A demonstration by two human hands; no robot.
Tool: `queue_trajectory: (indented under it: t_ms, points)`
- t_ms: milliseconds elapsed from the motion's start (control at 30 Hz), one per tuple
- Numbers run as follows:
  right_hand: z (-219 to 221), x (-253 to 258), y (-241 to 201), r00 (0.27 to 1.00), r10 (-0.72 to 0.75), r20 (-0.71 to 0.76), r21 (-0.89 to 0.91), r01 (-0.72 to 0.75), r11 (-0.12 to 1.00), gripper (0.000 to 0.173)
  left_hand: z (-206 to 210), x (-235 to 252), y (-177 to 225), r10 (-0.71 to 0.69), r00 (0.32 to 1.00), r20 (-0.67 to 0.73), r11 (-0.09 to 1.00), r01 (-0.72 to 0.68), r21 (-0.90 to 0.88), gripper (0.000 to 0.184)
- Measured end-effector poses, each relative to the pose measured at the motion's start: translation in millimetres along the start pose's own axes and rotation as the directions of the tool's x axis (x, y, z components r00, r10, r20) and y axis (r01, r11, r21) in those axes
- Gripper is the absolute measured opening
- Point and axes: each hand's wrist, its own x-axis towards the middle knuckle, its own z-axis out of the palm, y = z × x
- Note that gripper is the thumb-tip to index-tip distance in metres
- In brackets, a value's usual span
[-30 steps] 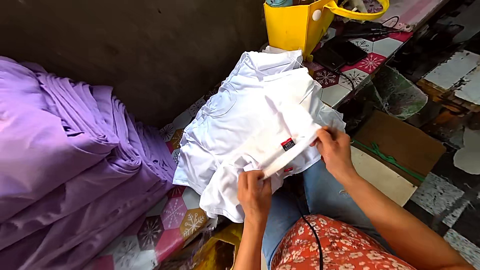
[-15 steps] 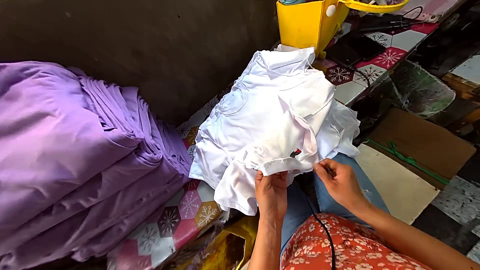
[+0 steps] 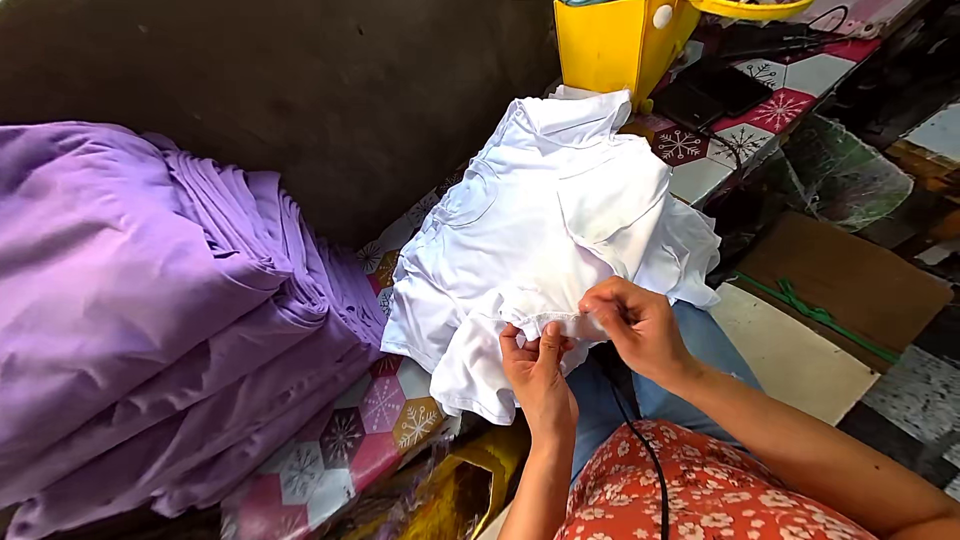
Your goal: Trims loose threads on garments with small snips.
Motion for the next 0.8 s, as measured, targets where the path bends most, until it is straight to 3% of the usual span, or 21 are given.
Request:
queue_trajectory:
  t_ms: [67,133,233,300,467,633,800]
  points:
    - [-12.8,-3.2,-0.4,0.994,0.056,0.092,-0.092,-0.047,0.995,0.038,0.7,0.3,2.6,-0.027,1.000,-0.013,0.999,0.026,-0.025,0.029]
    - [-19.7,-5.8,4.2,0.984,-0.025,0.175,-0.270,0.073,0.960,0.053,1.6,0.6,5.9,-0.056,0.998,-0.007,0.998,0.056,-0.032,0.030]
    - [-19.9,-3.9,17.5,0.942,-0.241,0.233,-0.389,0.318,0.865,0.049,2.8,1.2,10.4,-0.117,0.993,0.013,0.992,0.117,-0.036,0.028]
    - [-19.2,1.2,25.3,0.915,-0.327,0.237,-0.388,0.397,0.832,0.047,3.3,1.7,12.2,-0.160,0.987,0.032,0.986,0.162,-0.042,0.027]
    - [-15.0,7.0,31.3,0.895,-0.395,0.209,-0.339,0.445,0.829,0.044,4.0,1.2,14.3,-0.244,0.969,0.047,0.965,0.248,-0.087,0.019]
    - [-13.9,7.7,31.1,0.876,-0.440,0.197,-0.328,0.482,0.812,0.037,3.0,2.0,12.6,-0.224,0.974,0.045,0.972,0.226,-0.070,0.022]
    - [-21.7,3.9,30.2,0.914,-0.373,0.158,-0.212,0.400,0.891,0.033,2.0,2.8,12.6,-0.216,0.976,0.042,0.974,0.218,-0.066,0.023]
